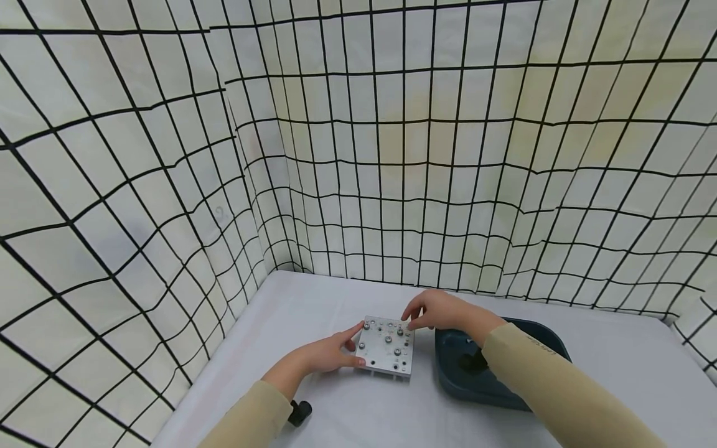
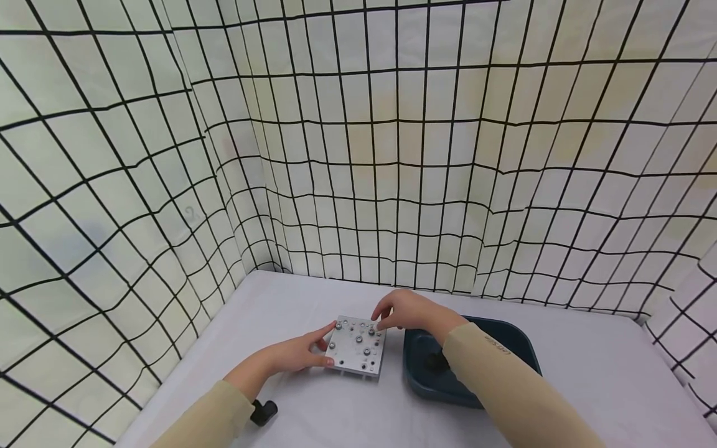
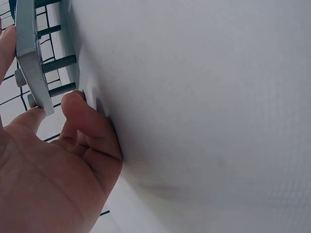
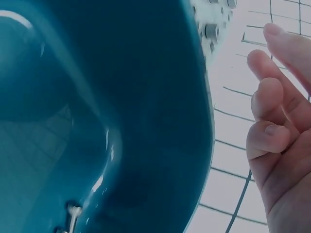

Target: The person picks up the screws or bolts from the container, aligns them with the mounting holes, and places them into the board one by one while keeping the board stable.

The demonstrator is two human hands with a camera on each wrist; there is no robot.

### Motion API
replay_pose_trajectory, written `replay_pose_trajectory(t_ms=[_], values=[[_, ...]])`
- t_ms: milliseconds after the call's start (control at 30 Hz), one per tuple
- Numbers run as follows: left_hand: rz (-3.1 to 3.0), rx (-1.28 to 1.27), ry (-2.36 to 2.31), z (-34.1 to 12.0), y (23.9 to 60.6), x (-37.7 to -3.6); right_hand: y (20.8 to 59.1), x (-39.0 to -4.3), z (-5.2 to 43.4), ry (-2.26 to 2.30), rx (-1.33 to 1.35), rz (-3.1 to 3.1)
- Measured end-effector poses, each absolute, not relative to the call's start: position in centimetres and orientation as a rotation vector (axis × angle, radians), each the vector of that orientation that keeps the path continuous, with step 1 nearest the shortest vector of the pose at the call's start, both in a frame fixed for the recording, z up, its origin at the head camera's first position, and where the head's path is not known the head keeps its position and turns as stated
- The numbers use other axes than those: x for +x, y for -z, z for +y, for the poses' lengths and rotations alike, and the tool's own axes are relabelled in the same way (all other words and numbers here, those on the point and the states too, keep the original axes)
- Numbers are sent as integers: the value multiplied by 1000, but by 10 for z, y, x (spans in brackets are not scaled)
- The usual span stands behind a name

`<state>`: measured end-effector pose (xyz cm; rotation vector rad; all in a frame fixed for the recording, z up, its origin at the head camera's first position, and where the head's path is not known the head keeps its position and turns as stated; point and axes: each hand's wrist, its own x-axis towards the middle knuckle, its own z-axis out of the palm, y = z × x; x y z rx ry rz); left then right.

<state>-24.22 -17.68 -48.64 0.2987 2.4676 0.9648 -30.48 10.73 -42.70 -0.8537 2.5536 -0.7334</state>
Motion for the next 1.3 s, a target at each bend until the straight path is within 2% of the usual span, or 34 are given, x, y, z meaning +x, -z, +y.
replay_pose_trajectory(t_ms=[800,1133,1300], values=[[2459,291,-975,-176,488,-244,441,-292,241,782,-793,2576],[2448,312,-992,-177,488,-245,447,-289,258,732,-725,2587],[2445,314,-993,-177,488,-245,447,-290,256,566,-786,2636]])
